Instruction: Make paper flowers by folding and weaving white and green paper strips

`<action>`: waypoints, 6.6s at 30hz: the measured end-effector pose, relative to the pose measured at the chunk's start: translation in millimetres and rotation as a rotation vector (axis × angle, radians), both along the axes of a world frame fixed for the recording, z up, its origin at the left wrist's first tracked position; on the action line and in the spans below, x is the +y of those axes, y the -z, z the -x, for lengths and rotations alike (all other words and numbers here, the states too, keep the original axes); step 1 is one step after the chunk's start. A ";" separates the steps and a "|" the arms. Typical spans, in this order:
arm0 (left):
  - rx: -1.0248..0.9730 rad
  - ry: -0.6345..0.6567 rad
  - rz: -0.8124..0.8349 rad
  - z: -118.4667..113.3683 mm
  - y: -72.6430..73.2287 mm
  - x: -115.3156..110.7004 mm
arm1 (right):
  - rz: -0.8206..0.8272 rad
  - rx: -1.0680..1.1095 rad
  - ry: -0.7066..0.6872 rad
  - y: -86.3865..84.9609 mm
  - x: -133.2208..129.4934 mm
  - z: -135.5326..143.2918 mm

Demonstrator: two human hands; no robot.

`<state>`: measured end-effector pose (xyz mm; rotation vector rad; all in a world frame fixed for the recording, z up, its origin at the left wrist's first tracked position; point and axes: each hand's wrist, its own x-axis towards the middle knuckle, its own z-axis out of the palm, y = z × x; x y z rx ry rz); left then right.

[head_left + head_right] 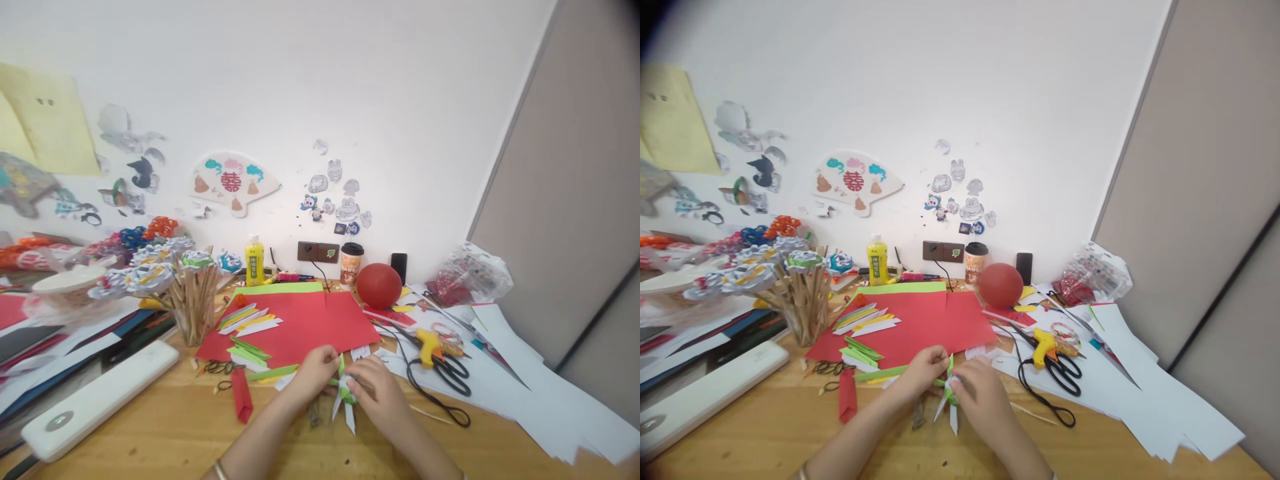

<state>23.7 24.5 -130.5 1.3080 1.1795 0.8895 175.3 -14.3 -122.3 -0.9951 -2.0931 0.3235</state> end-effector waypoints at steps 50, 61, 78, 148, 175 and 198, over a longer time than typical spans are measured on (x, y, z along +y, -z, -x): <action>-0.490 -0.037 0.020 1.3 -23.7 -3.6 | 0.038 0.464 0.186 4.8 9.0 4.9; 0.159 -0.010 -0.596 7.1 -35.2 -13.8 | -0.002 0.334 0.132 -0.2 6.9 -6.0; 0.478 -0.112 -1.284 8.0 -27.3 -16.1 | -0.246 0.176 0.176 -3.5 1.3 0.3; 0.822 -0.146 -1.448 17.6 -32.0 -10.0 | -0.170 0.655 0.280 0.0 5.9 -5.5; 0.663 -0.062 -1.341 7.8 -38.9 -26.2 | -0.074 0.799 0.264 -15.5 0.2 -9.6; 0.788 -0.117 -1.308 10.5 -29.7 -16.2 | 0.152 0.966 0.154 -23.2 -4.8 -6.9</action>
